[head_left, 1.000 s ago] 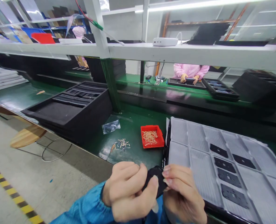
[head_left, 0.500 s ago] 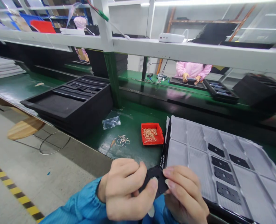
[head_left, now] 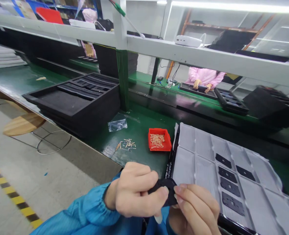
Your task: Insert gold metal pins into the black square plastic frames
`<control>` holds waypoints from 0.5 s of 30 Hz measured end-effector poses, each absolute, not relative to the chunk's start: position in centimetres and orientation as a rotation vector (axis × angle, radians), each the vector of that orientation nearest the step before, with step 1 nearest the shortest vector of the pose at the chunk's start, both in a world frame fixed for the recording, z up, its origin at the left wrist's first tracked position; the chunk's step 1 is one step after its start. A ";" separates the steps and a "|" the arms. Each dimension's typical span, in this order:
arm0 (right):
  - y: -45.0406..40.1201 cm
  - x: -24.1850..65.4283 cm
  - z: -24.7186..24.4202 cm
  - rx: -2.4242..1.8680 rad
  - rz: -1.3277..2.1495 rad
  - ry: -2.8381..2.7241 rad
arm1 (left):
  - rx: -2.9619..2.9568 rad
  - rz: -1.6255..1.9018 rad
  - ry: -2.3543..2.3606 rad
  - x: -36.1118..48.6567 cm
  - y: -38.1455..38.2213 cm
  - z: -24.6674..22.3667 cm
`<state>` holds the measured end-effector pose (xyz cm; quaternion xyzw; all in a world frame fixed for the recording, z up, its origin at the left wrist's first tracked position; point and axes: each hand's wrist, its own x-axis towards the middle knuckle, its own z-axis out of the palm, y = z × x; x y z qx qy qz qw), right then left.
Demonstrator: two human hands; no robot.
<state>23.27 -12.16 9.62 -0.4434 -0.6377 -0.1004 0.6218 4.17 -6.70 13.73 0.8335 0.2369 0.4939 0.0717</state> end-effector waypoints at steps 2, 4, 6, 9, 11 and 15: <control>-11.6 22.3 10.2 -0.922 -0.389 -1.499 | 2.432 1.425 0.762 4.0 -6.4 14.0; -11.1 21.5 10.6 -0.878 -0.395 -1.478 | 2.422 1.336 0.616 3.6 -6.3 14.0; -10.7 21.1 10.6 -0.880 -0.277 -1.408 | 2.401 1.207 0.445 3.4 -6.5 13.6; -10.3 21.6 10.0 -0.948 -0.097 -1.332 | 2.344 1.048 0.572 4.1 -6.5 12.8; -10.0 22.3 9.4 -1.140 -0.020 -1.286 | 2.316 0.911 0.821 5.7 -4.3 13.0; -9.7 23.6 8.6 -1.526 -0.038 -1.176 | 2.209 0.573 1.325 10.1 7.5 15.8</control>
